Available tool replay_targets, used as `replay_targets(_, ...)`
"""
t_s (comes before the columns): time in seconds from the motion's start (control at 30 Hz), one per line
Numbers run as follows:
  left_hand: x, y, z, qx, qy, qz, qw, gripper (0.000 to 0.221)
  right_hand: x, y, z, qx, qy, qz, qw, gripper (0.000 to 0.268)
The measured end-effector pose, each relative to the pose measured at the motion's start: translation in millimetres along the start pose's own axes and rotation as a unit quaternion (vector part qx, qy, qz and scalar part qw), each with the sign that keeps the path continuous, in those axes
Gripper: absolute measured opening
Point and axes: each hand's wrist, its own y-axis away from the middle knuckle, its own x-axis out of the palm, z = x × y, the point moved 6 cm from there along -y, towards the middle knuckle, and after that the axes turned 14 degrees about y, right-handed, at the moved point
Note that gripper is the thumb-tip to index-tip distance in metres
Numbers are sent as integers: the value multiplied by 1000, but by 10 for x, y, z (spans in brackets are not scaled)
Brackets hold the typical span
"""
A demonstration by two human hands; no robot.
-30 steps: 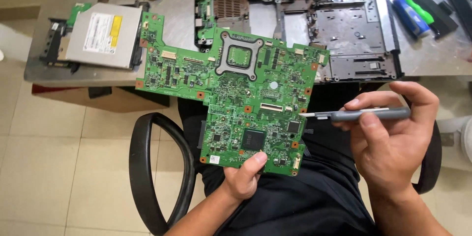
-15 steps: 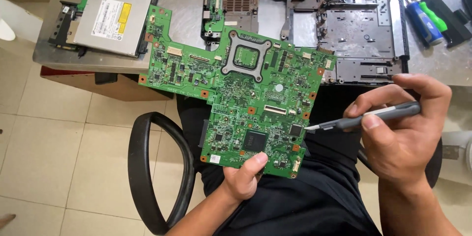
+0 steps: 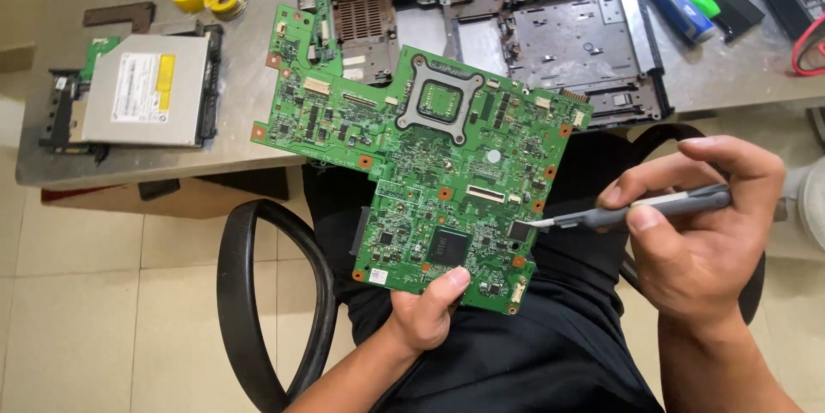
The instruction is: Measuring or inspecting various components on a laptop motherboard using a probe.
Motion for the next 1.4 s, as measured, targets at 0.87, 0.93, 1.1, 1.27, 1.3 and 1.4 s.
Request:
replay_targets(0.87, -34, -247, 89, -62, 100, -1, 993, 32, -152, 221, 73, -2, 62, -92, 994, 41)
replay_targets(0.93, -32, -271, 52, -53, 83, 8, 995, 31, -152, 194, 83, -2, 64, -89, 994, 40)
replay_targets(1.1, -166, -147, 161, -31, 46, -13, 998, 15, -120, 185, 49, -3, 19, -77, 997, 44)
replay_targets(1.27, -186, -103, 153, -52, 52, -34, 997, 15, -58, 141, 73, -6, 29, -54, 998, 41)
replay_targets(1.3, -198, -103, 149, -50, 51, -37, 997, 15, -57, 112, 72, -8, 27, -51, 998, 41)
replay_targets(1.4, -237, -55, 138, -25, 38, -34, 998, 15, -36, 37, 83, -30, 37, -41, 998, 39)
